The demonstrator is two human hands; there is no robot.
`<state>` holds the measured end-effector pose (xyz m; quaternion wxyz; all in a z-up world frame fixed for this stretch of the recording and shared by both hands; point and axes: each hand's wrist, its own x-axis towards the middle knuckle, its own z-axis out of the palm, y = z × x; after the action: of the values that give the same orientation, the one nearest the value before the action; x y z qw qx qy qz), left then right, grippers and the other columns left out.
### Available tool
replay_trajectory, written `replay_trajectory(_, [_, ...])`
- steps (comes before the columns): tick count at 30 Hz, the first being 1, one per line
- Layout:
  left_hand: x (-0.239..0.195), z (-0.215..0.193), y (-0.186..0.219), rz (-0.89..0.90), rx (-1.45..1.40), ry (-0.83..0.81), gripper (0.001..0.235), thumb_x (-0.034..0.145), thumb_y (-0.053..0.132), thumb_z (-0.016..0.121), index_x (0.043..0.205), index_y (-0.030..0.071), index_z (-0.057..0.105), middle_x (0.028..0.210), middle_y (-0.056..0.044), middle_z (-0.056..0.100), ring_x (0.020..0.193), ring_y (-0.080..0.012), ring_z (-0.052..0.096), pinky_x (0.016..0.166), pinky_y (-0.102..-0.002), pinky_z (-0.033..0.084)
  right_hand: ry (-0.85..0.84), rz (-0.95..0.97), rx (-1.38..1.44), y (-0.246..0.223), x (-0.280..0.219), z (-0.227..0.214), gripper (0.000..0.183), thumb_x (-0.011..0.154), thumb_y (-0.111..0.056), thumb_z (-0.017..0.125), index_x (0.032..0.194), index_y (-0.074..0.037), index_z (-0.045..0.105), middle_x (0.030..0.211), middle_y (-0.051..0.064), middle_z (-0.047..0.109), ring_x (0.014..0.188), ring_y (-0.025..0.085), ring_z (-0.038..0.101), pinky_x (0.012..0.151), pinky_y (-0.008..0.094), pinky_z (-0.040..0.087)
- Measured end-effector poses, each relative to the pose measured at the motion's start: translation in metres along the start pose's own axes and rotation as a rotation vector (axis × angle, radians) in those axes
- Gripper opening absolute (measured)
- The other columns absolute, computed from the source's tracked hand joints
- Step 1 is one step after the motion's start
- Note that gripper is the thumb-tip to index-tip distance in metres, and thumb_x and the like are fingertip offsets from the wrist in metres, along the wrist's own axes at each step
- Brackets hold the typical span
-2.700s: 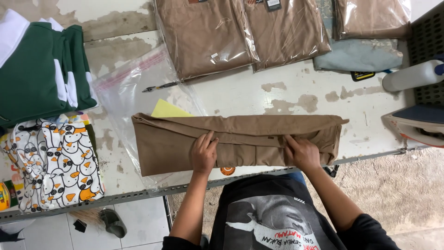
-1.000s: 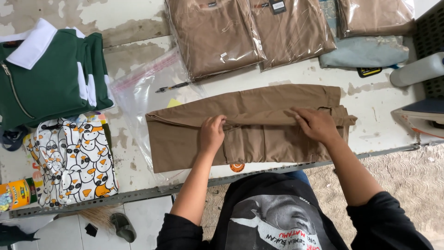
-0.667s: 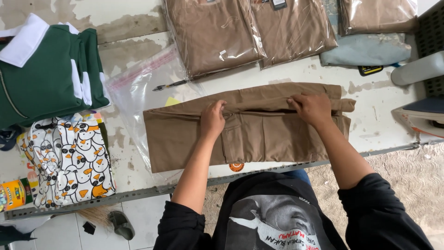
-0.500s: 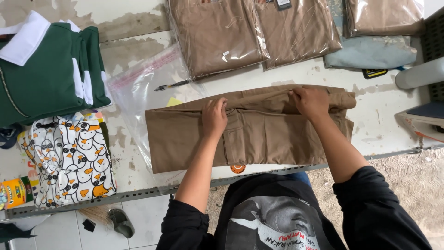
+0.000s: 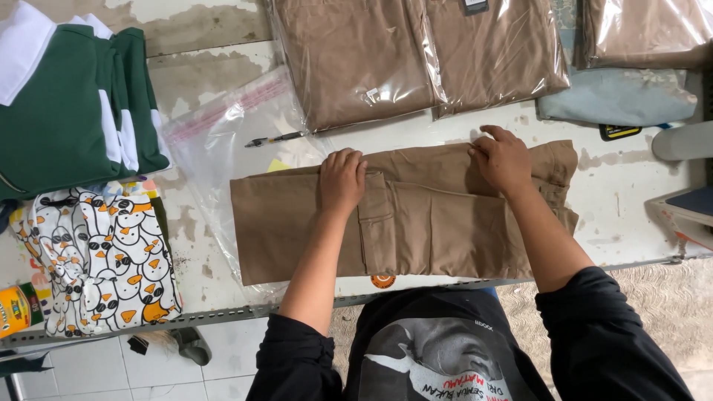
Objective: Folding a pair of trousers, placing them into a plastic bag, and writing on a label.
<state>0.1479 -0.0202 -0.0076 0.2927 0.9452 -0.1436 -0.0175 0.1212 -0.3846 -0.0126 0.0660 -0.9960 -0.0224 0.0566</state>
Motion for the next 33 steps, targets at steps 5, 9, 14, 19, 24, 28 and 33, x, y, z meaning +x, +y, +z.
replay_trajectory(5, [0.0,-0.033,-0.005,-0.044,0.151,-0.286,0.047,0.109,0.037,0.044,0.14,0.005,0.056,0.146,-0.016,0.055,0.141,-0.0297,0.045,0.122,-0.054,0.019,-0.161,-0.058,-0.129,0.02,0.0,0.03,0.033,0.096,-0.039,0.066,0.125,-0.023,0.071,0.13,0.004,0.073,0.144,0.026,0.055,0.125,0.05,0.029])
replay_trajectory(9, [-0.001,-0.035,-0.014,0.009,0.237,-0.346,0.047,0.102,0.025,0.057,0.145,0.008,0.051,0.135,-0.012,0.058,0.137,-0.0266,0.047,0.116,-0.048,0.028,-0.245,-0.076,-0.076,0.014,-0.002,0.016,0.042,0.093,-0.031,0.068,0.133,-0.021,0.06,0.118,0.001,0.074,0.127,0.023,0.065,0.123,0.05,0.033])
replay_trajectory(14, [-0.023,-0.021,-0.034,0.1,0.159,-0.189,0.026,0.083,0.01,0.077,0.109,0.01,0.071,0.101,-0.002,0.062,0.121,-0.0221,0.055,0.114,-0.049,0.029,-0.258,-0.218,-0.083,-0.011,-0.039,-0.039,0.034,0.089,-0.019,0.069,0.123,-0.018,0.071,0.11,0.004,0.074,0.113,0.026,0.071,0.111,0.047,0.048])
replay_trajectory(19, [-0.112,0.006,-0.048,0.274,0.116,0.148,0.015,0.094,0.015,0.073,0.082,0.015,0.064,0.09,0.003,0.056,0.091,-0.0194,0.064,0.082,-0.036,0.051,0.236,-0.511,0.076,-0.01,-0.15,0.003,0.011,0.089,-0.02,0.059,0.08,-0.015,0.062,0.081,0.009,0.05,0.071,0.033,0.054,0.066,0.045,0.044])
replay_trajectory(24, [-0.164,-0.014,-0.021,0.271,0.062,0.134,0.034,0.091,-0.002,0.065,0.121,0.011,0.071,0.121,-0.009,0.062,0.123,-0.0276,0.061,0.107,-0.045,0.049,0.23,-0.485,0.062,0.004,-0.228,0.082,0.024,0.097,-0.024,0.052,0.074,-0.021,0.059,0.089,0.002,0.055,0.071,0.025,0.054,0.063,0.038,0.04])
replay_trajectory(28, [-0.171,-0.005,-0.024,0.278,0.041,0.185,0.039,0.09,-0.003,0.062,0.125,0.011,0.071,0.126,-0.011,0.065,0.125,-0.0306,0.061,0.11,-0.049,0.046,0.226,-0.483,0.064,-0.001,-0.223,0.081,0.026,0.099,-0.023,0.052,0.073,-0.02,0.057,0.086,0.003,0.054,0.07,0.026,0.053,0.064,0.038,0.041])
replay_trajectory(33, [-0.165,-0.008,-0.021,0.281,0.056,0.212,0.035,0.088,-0.002,0.066,0.119,0.012,0.074,0.122,-0.009,0.067,0.122,-0.0287,0.064,0.108,-0.047,0.048,0.241,-0.478,0.042,0.001,-0.219,0.079,0.022,0.096,-0.021,0.056,0.074,-0.021,0.058,0.085,0.002,0.054,0.071,0.026,0.055,0.064,0.037,0.042])
